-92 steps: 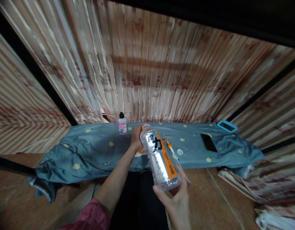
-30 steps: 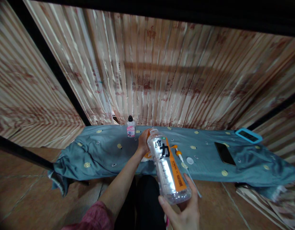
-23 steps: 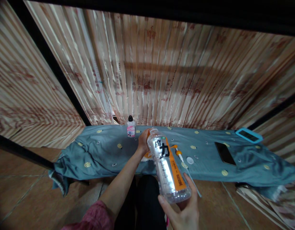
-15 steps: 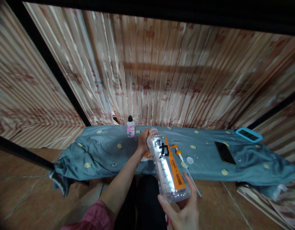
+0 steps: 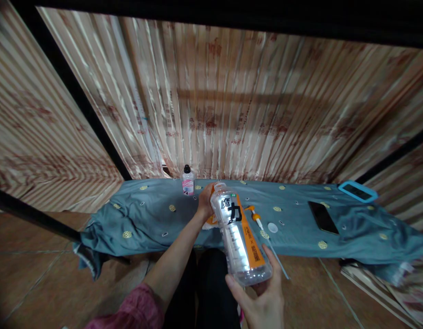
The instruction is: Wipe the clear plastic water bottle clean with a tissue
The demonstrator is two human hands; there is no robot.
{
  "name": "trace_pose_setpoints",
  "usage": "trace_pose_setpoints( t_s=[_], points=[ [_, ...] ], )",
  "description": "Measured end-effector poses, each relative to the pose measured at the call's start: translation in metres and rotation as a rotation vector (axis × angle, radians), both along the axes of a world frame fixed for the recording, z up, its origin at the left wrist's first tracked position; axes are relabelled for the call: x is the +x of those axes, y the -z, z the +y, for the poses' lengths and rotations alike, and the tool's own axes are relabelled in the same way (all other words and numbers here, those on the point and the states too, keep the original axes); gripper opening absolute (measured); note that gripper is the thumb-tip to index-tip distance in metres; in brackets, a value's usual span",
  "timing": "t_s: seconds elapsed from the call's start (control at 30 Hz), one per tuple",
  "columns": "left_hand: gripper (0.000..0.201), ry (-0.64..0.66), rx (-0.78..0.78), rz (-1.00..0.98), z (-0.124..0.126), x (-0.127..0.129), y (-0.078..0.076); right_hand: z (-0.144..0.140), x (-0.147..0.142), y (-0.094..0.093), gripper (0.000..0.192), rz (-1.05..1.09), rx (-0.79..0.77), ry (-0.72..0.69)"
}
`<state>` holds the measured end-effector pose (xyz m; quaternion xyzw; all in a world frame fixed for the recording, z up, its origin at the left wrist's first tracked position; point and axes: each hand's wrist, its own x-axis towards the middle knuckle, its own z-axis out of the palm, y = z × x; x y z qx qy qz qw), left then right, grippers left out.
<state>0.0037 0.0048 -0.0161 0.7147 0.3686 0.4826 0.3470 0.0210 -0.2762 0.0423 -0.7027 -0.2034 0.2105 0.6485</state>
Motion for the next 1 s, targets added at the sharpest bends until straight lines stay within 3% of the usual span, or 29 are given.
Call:
trace_pose_setpoints(
  t_s=[1.0],
  points=[
    [0.024,-0.004,-0.012,0.038,-0.002,0.0,-0.0042,0.0007,-0.0026,-0.0066,0.112,-0.014,-0.014,0.01]
  ],
)
